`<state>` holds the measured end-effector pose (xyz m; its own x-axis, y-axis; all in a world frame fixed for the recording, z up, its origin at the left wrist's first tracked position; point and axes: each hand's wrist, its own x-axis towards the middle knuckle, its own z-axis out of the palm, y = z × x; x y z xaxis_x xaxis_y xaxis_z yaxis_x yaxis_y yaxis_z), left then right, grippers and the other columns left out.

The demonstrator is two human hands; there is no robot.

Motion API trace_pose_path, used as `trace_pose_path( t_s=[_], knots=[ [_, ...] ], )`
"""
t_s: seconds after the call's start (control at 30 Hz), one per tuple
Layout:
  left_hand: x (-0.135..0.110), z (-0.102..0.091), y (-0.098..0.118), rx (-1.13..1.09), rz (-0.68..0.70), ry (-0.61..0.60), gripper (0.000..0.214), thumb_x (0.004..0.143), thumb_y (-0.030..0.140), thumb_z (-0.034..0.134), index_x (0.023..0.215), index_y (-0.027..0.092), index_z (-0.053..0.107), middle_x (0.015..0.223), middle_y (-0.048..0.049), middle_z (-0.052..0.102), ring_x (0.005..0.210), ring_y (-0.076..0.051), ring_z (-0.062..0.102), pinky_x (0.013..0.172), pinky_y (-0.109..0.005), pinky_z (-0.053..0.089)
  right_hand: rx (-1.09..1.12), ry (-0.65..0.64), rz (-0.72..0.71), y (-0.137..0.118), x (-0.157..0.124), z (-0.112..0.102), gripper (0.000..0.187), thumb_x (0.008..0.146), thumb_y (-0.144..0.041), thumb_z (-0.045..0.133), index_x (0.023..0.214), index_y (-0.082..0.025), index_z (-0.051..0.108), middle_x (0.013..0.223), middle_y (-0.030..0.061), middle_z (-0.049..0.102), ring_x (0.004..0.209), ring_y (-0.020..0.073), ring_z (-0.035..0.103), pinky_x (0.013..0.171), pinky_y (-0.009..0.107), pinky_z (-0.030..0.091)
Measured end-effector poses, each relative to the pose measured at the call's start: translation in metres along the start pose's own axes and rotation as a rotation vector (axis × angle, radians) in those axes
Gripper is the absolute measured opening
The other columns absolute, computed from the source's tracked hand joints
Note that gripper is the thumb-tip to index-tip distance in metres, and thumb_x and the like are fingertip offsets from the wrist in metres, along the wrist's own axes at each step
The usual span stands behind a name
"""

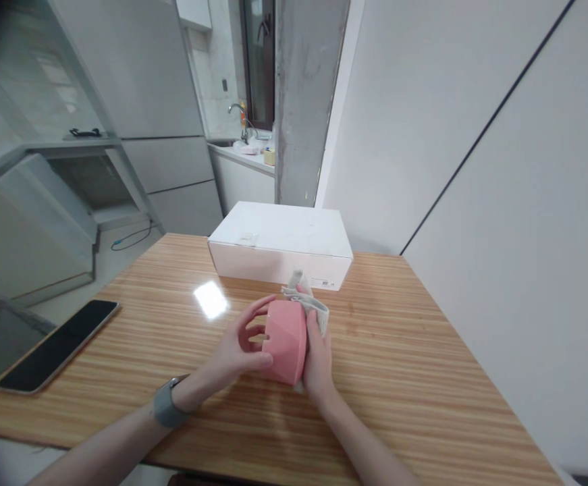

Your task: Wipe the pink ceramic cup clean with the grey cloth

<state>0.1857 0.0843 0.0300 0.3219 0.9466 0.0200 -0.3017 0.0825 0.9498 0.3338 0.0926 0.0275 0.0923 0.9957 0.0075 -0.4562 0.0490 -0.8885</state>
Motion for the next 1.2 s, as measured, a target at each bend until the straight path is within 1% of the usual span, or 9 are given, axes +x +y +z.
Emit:
trace_pose_path(
  t_s=[0.17,0.3,0.43,0.57,0.63,0.73,0.9,1.07,1.2],
  knots=[
    [0.006,-0.009,-0.011,-0.204,-0.176,0.007,0.068,0.07,0.043,0.08,0.13,0.026,0.054,0.115,-0.0078,0.062,0.087,-0.017,0.064,0.073,-0.027,0.052,-0.073,-0.046,-0.162,0.006,-0.004,-0.002,0.048,0.086,-0.055,0.06,0.125,-0.026,0.063,0.137,0.0057,0.061,0.126,0.027,0.055,0.111,0.044,0.037],
    [0.004,-0.005,-0.012,-0.276,-0.242,-0.01,0.062,0.076,0.055,0.072,0.126,0.025,0.051,0.103,-0.0057,0.064,0.08,-0.016,0.064,0.068,-0.028,0.054,-0.144,-0.086,-0.173,0.009,0.0,-0.008,0.048,0.088,-0.054,0.058,0.128,-0.028,0.061,0.139,0.0049,0.059,0.126,0.0266,0.055,0.113,0.045,0.034],
    [0.002,-0.001,-0.01,-0.26,-0.245,-0.032,0.074,0.078,0.058,0.069,0.139,0.031,0.036,0.112,-0.0075,0.061,0.078,-0.017,0.066,0.064,-0.03,0.055,-0.138,-0.045,-0.075,0.003,0.008,-0.005,0.049,0.088,-0.057,0.057,0.128,-0.029,0.062,0.134,0.0025,0.063,0.126,0.0266,0.055,0.111,0.044,0.038],
    [0.003,-0.004,-0.011,-0.148,-0.259,-0.087,0.112,0.056,0.031,0.091,0.147,0.038,0.025,0.123,-0.0098,0.055,0.085,-0.019,0.067,0.071,-0.035,0.056,-0.134,-0.01,0.016,-0.003,0.013,-0.005,0.057,0.085,-0.06,0.058,0.132,-0.028,0.059,0.125,0.0033,0.069,0.115,0.0294,0.063,0.1,0.043,0.048],
    [0.004,-0.005,-0.013,-0.055,-0.242,-0.095,0.122,0.049,0.024,0.094,0.148,0.038,0.023,0.123,-0.0103,0.054,0.083,-0.018,0.066,0.073,-0.035,0.055,-0.107,-0.008,0.039,-0.003,0.014,-0.007,0.06,0.084,-0.061,0.058,0.134,-0.027,0.057,0.123,0.0035,0.07,0.11,0.0295,0.066,0.095,0.043,0.051],
    [0.004,-0.006,-0.014,0.097,-0.161,-0.065,0.121,0.049,0.027,0.094,0.148,0.036,0.025,0.126,-0.0119,0.052,0.092,-0.022,0.064,0.074,-0.036,0.056,-0.058,-0.026,0.038,-0.001,0.012,-0.009,0.059,0.086,-0.059,0.057,0.137,-0.028,0.054,0.125,0.003,0.069,0.11,0.0283,0.066,0.093,0.042,0.052],
    [0.0,-0.003,-0.001,0.375,0.202,-0.003,0.113,0.045,0.03,0.095,0.143,0.036,0.04,0.154,-0.0097,0.023,0.132,-0.034,0.041,0.092,-0.039,0.053,-0.024,-0.064,0.066,-0.001,0.006,-0.005,0.056,0.087,-0.058,0.056,0.135,-0.028,0.056,0.127,0.004,0.068,0.113,0.0271,0.065,0.099,0.042,0.048],
    [-0.003,0.001,0.006,0.416,0.345,-0.005,0.1,0.048,0.03,0.095,0.137,0.037,0.05,0.143,-0.0067,0.044,0.131,-0.032,0.043,0.105,-0.043,0.044,-0.011,-0.068,0.07,-0.002,0.004,-0.003,0.056,0.086,-0.061,0.056,0.132,-0.028,0.058,0.126,0.005,0.068,0.114,0.0271,0.064,0.1,0.043,0.047],
    [0.0,-0.003,0.001,0.307,0.23,-0.007,0.098,0.045,0.028,0.095,0.134,0.033,0.054,0.14,-0.0087,0.048,0.125,-0.032,0.049,0.095,-0.04,0.051,-0.056,-0.048,-0.007,-0.001,0.001,-0.003,0.05,0.087,-0.059,0.056,0.127,-0.03,0.063,0.135,0.0022,0.063,0.125,0.0269,0.057,0.108,0.043,0.041]
  ],
)
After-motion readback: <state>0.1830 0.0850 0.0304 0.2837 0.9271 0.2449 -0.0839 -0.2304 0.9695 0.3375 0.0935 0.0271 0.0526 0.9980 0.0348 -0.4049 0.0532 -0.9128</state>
